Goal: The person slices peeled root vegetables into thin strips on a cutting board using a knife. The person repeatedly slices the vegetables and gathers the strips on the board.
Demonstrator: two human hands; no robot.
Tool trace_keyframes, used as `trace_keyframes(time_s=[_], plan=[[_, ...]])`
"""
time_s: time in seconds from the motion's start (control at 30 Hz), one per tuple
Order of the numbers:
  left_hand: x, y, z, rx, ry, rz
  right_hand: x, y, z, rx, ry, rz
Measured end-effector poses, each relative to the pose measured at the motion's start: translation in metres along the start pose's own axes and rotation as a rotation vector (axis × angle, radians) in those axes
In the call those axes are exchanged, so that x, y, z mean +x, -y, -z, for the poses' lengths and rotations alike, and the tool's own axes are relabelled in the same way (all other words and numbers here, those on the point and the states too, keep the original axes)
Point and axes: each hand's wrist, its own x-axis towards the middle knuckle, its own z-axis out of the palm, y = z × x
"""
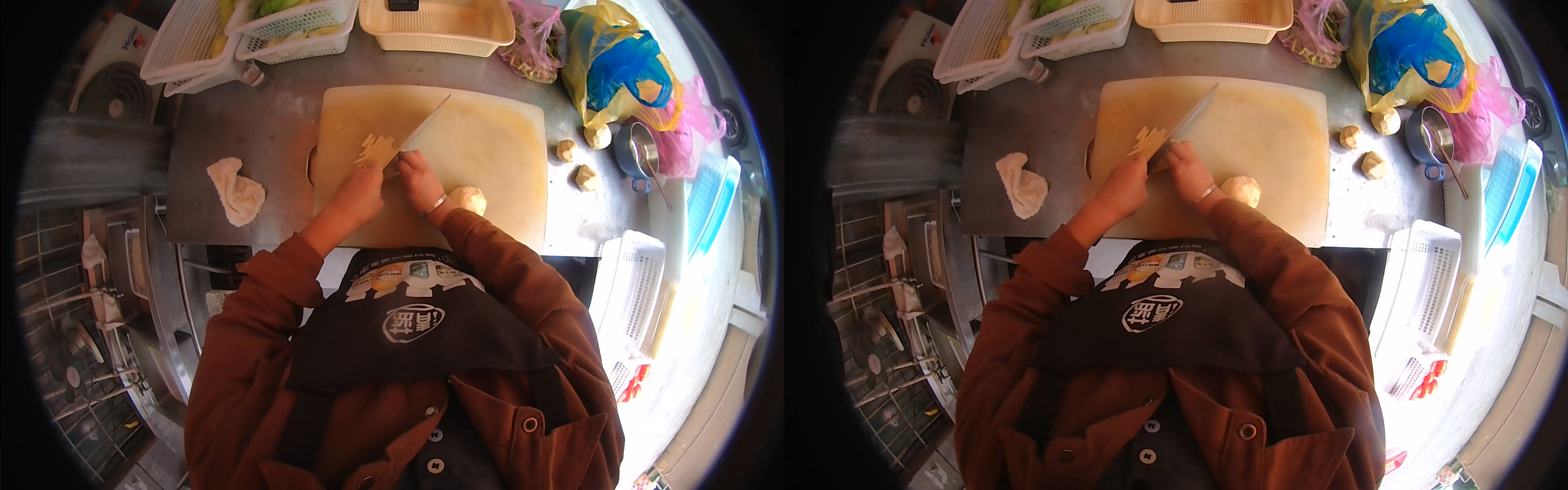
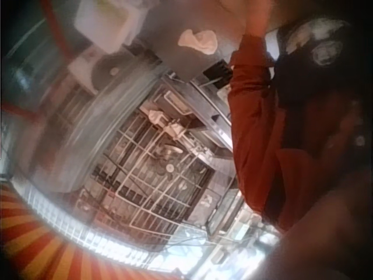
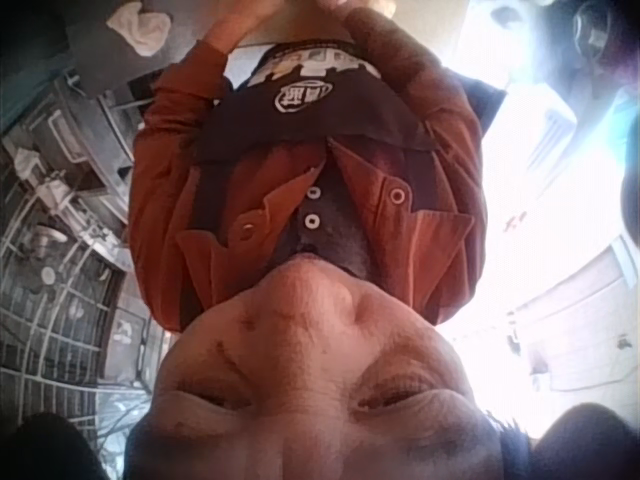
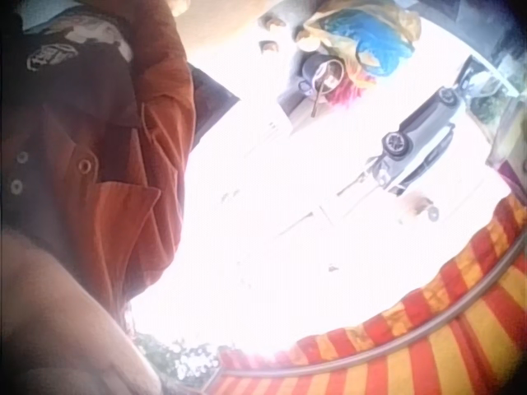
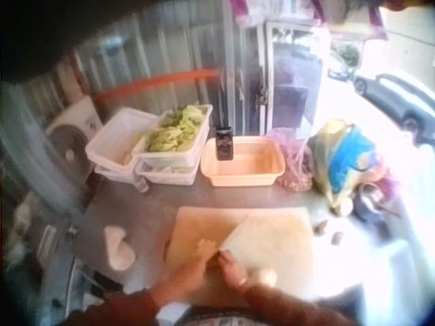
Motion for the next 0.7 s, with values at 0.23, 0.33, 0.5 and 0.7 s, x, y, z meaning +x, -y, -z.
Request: trace_keyframes(time_s=[0.23, 0.33, 0.5, 0.7], plan=[[0.003, 0.009, -0.009, 0.022, 0.036, 0.022, -0.002, -0.001, 0.003, -0.009, -0.003, 0.029], [0.004, 0.011, -0.017, 0.002, 0.015, 0.022, -0.001, -0.001, 0.004, -0.015, 0.02, 0.027], [0.007, 0.006, -0.002, 0.018, 0.054, -0.022, 0.0, -0.003, 0.004, -0.017, -0.02, 0.082], [0.005, 0.006, -0.005, -0.002, 0.01, -0.043, -0.005, -0.007, 0.003, -0.03, 0.017, 0.074]])
